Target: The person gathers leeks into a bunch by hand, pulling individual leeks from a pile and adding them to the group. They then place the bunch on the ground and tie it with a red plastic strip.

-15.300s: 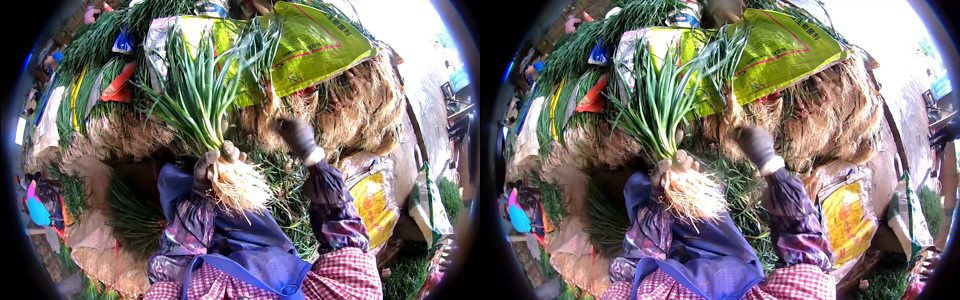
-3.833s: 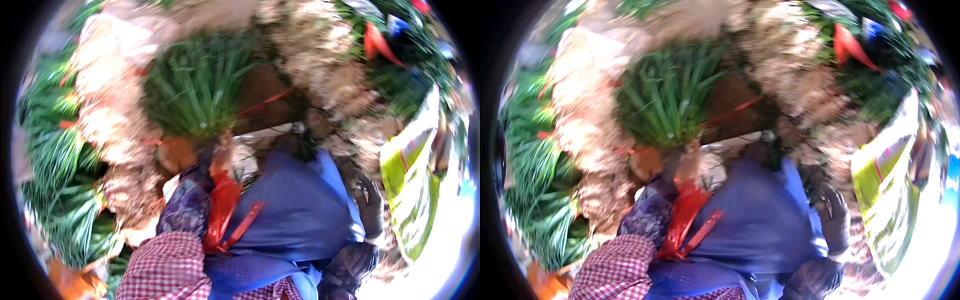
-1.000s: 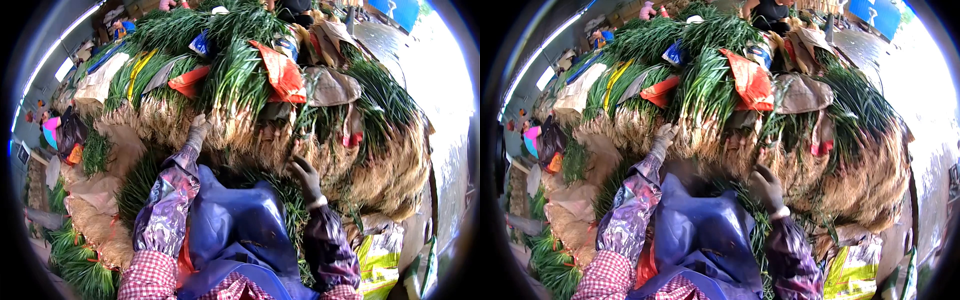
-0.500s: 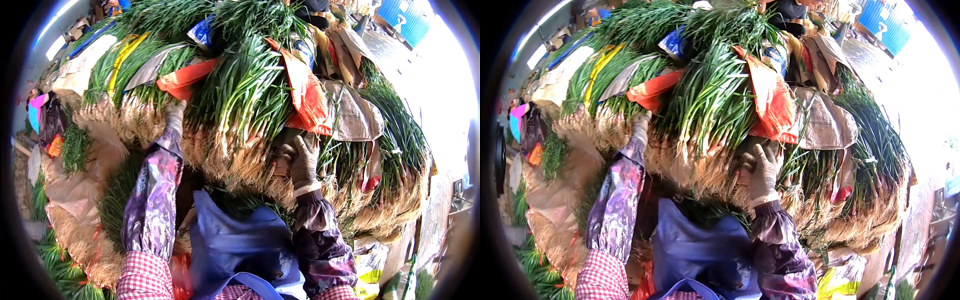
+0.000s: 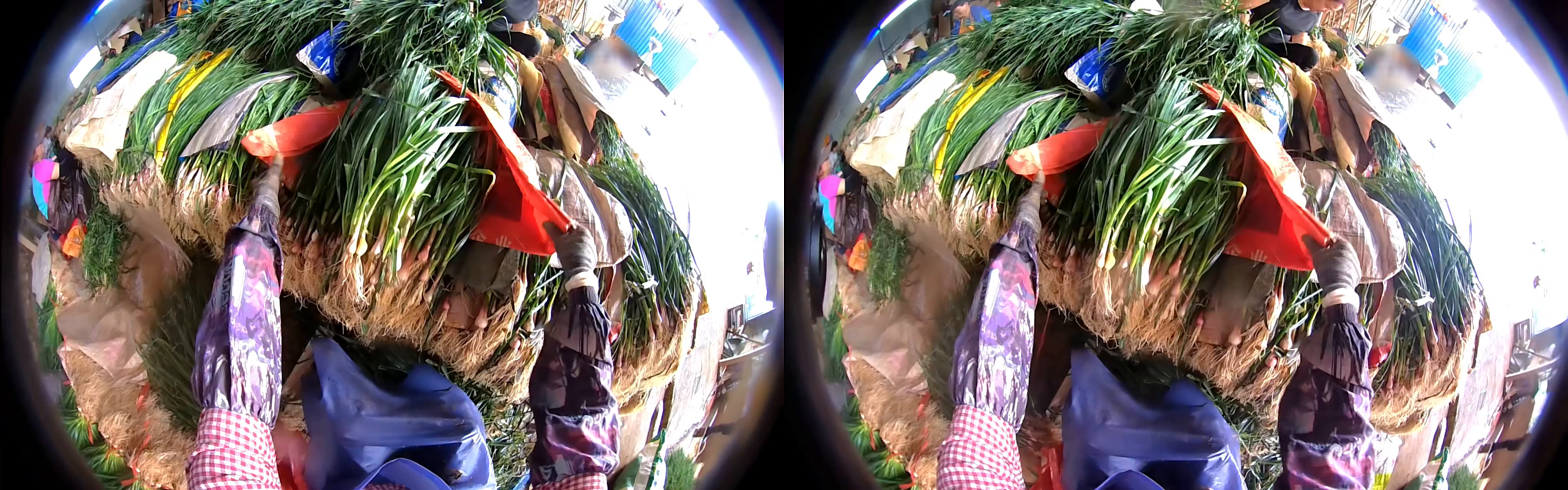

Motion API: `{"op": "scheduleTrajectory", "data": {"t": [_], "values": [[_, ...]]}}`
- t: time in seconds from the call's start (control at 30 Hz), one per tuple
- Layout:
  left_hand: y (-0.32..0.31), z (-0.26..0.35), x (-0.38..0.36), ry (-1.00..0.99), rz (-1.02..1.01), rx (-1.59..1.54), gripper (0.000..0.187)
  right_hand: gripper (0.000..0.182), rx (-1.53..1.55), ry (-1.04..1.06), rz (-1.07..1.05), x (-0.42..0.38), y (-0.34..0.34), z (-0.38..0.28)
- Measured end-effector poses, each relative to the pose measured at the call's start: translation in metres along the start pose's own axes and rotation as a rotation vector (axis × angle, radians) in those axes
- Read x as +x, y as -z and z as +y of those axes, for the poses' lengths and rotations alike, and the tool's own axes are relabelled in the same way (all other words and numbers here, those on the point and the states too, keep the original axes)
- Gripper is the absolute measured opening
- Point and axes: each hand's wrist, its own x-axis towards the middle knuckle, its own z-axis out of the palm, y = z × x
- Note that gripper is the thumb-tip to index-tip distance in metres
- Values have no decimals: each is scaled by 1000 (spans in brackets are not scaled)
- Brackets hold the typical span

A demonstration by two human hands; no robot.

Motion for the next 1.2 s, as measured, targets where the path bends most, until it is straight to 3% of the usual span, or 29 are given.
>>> {"op": "scheduleTrajectory", "data": {"t": [0.03, 0.07, 0.13, 0.2, 0.27, 0.33, 0.4, 0.43, 0.47, 0.53, 0.63, 0.73, 0.8, 0.87, 0.9, 0.93, 1.0, 1.07, 1.1, 1.2], "values": [[0, 4, -1, 2, -20, 47, 102, 57, -116, -25, -14, 0, -2, 2], [-2, 7, -3, 1, -22, 67, 104, 54, -74, 115, 92, 2, -16, 15], [-10, 13, -4, -34, 250, 73, 103, 50, 65, 208, 147, -8, -3, 4], [-11, 14, -4, 127, 620, 41, 91, 41, 189, 127, 142, 5, -7, 13], [-15, -2, 19, 6, 700, -77, 74, 38, 981, 243, 135, 8, -22, 18], [-15, -1, 22, 22, 530, -244, 69, 39, 1161, 148, 125, 3, -24, 15], [-13, -2, 24, 42, 363, -413, 64, 42, 994, 103, 161, -4, -29, 6], [-17, 6, 13, 39, 332, -420, 53, 44, 1087, 105, 119, -2, -41, 7], [-22, 15, 2, 37, 301, -427, 41, 40, 981, 69, 126, -4, -50, 12], [-28, 30, -3, -300, 451, 100, 45, 38, 1276, 164, 171, -6, -51, 3], [-48, 63, -57, -638, 350, -473, 32, 40, 1371, 233, 234, -1, 8, -35], [-66, 112, -107, -806, 230, -863, 22, 41, 1436, 447, 214, 12, 60, -75], [-74, 136, -111, -688, 357, -782, 21, 42, 1522, 483, 147, 21, 93, -97], [-74, 166, -144, -700, 231, -1021, 23, 43, 1786, 417, 12, 37, 122, -111], [-76, 181, -168, -738, 173, -1145, 22, 43, 1761, 491, 26, 46, 140, -104], [-79, 183, -159, -817, 227, -925, 23, 42, 1741, 516, 106, 53, 156, -96], [-89, 199, -185, -822, 153, -892, 24, 43, 1605, 513, 241, 64, 195, -60], [-105, 214, -222, -769, 40, -920, 26, 44, 1429, 442, 396, 77, 234, -17], [-113, 219, -242, -732, -32, -938, 27, 45, 1285, 365, 337, 74, 255, 6], [-142, 221, -302, -570, -239, -938, 29, 44, 1181, 359, 491, 99, 276, 67]]}}
